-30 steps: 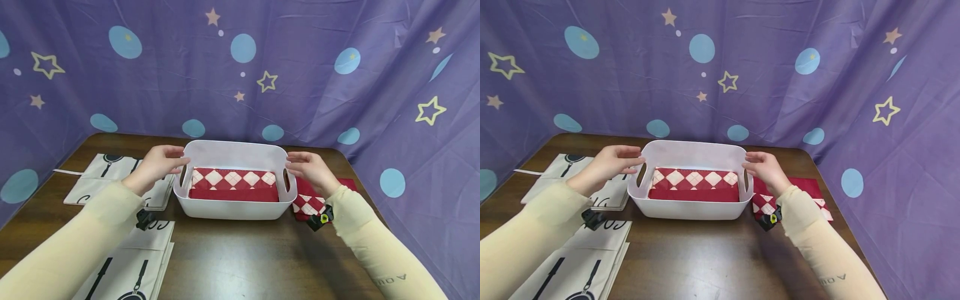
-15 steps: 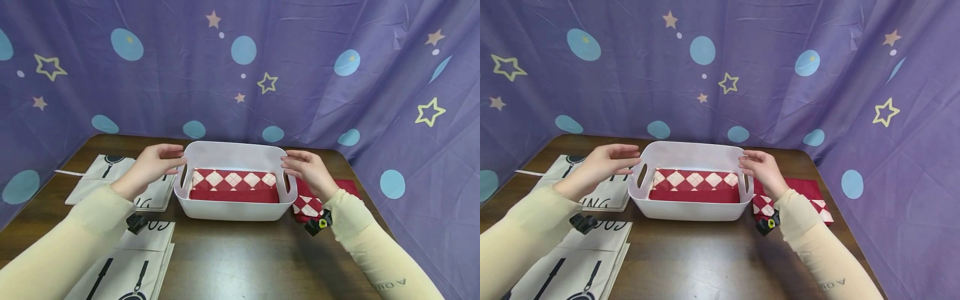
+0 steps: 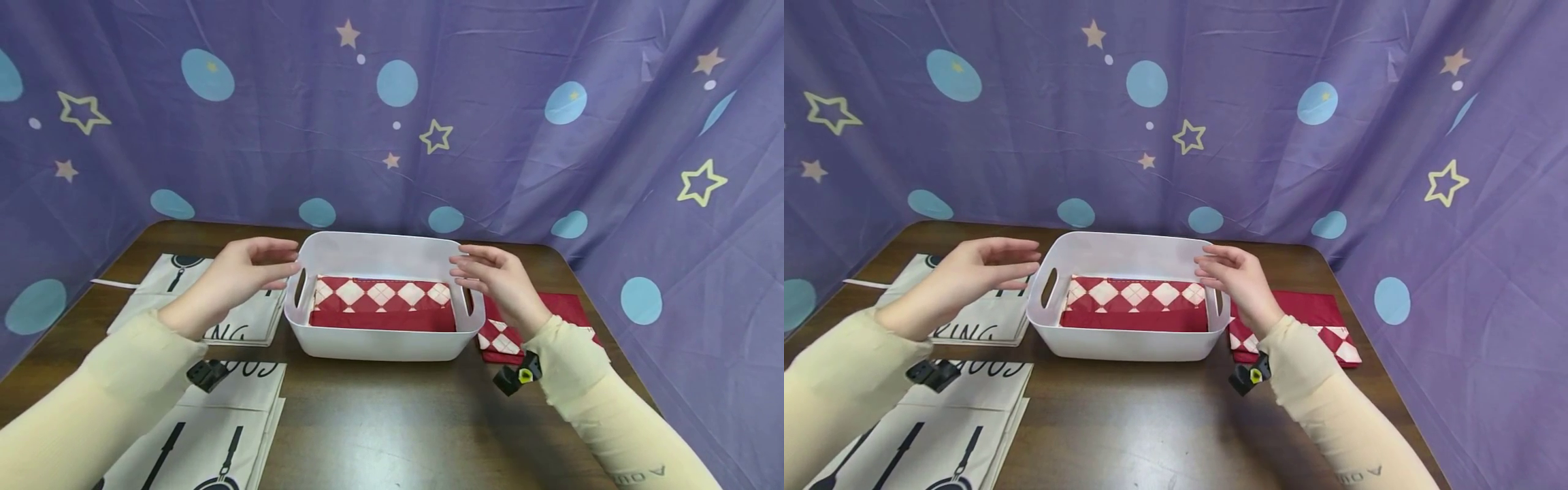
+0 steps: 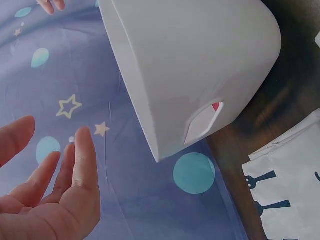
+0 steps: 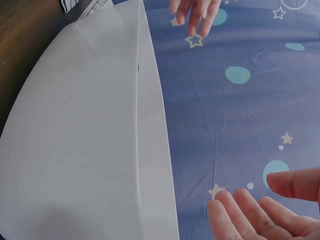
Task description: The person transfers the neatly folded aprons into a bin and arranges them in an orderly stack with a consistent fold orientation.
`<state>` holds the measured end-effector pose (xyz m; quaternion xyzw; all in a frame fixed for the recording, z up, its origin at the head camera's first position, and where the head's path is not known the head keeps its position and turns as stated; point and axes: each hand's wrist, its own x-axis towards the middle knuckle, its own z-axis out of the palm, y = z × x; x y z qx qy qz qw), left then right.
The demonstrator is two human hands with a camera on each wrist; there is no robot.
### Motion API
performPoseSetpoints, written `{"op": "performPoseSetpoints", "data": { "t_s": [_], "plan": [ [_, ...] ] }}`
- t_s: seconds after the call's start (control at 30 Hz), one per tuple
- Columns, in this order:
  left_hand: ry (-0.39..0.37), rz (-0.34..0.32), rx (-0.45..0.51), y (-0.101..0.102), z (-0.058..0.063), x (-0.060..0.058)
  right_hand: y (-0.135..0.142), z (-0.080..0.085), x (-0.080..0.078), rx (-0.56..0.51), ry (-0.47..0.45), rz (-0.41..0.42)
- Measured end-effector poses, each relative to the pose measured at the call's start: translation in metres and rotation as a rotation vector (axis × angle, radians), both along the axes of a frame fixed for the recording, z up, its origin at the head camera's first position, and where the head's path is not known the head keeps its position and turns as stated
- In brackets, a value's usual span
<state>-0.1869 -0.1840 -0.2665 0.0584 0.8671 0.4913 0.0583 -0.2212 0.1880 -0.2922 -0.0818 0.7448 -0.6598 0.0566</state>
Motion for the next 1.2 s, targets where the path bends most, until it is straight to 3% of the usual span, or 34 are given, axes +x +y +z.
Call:
{"op": "performPoseSetpoints", "data": {
  "t_s": [0.63,0.93,1.2],
  "plan": [
    [0.037,0.002,-0.057,-0.015,-0.002,0.021,-0.017,-0.005,0.022,-0.103,-0.023,0.082],
    [0.019,0.007,-0.05,-0.027,-0.014,0.029,-0.026,-0.01,0.026,-0.166,-0.066,0.123],
    [0.018,0.011,-0.047,-0.038,-0.02,0.032,-0.034,-0.006,0.029,-0.169,-0.076,0.16]
  ]
}}
